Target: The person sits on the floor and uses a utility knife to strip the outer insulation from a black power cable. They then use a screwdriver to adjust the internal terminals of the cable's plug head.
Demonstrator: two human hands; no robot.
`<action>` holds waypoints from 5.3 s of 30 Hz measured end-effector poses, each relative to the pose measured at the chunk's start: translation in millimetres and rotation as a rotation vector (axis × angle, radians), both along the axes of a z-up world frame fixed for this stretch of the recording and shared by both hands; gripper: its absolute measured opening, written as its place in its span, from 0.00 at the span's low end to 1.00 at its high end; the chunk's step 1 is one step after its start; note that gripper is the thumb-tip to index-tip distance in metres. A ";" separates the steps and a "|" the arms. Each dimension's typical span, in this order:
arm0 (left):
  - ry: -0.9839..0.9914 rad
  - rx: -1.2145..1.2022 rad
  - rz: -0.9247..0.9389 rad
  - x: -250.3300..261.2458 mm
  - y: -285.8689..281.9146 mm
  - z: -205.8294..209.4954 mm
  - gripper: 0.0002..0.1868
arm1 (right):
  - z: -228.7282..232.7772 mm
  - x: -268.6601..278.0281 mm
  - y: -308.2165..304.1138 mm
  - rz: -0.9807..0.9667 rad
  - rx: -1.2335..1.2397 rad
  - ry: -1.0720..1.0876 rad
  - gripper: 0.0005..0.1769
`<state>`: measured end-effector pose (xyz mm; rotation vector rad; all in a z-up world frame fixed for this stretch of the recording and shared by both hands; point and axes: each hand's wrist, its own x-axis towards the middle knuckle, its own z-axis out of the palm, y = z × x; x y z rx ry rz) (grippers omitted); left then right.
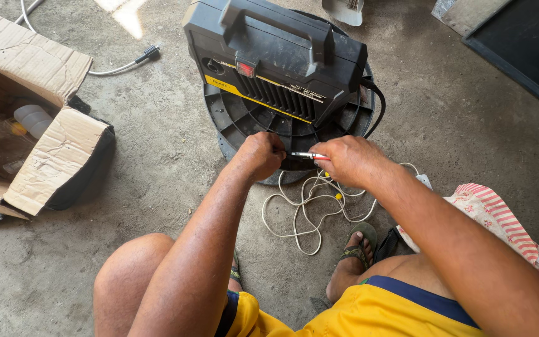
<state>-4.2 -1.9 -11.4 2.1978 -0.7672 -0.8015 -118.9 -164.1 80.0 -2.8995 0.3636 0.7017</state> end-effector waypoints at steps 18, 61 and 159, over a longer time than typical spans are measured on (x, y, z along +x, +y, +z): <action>-0.119 -0.082 -0.013 1.6 -3.5 -25.3 0.10 | 9.0 29.9 29.1 0.167 -0.289 0.312 0.17; -0.016 0.035 -0.056 4.8 -8.7 -27.1 0.09 | 15.6 33.8 40.2 0.117 -0.340 0.423 0.17; 0.161 -0.175 0.038 -9.4 28.6 30.6 0.20 | -30.9 -81.9 -84.7 -0.307 0.061 -0.318 0.18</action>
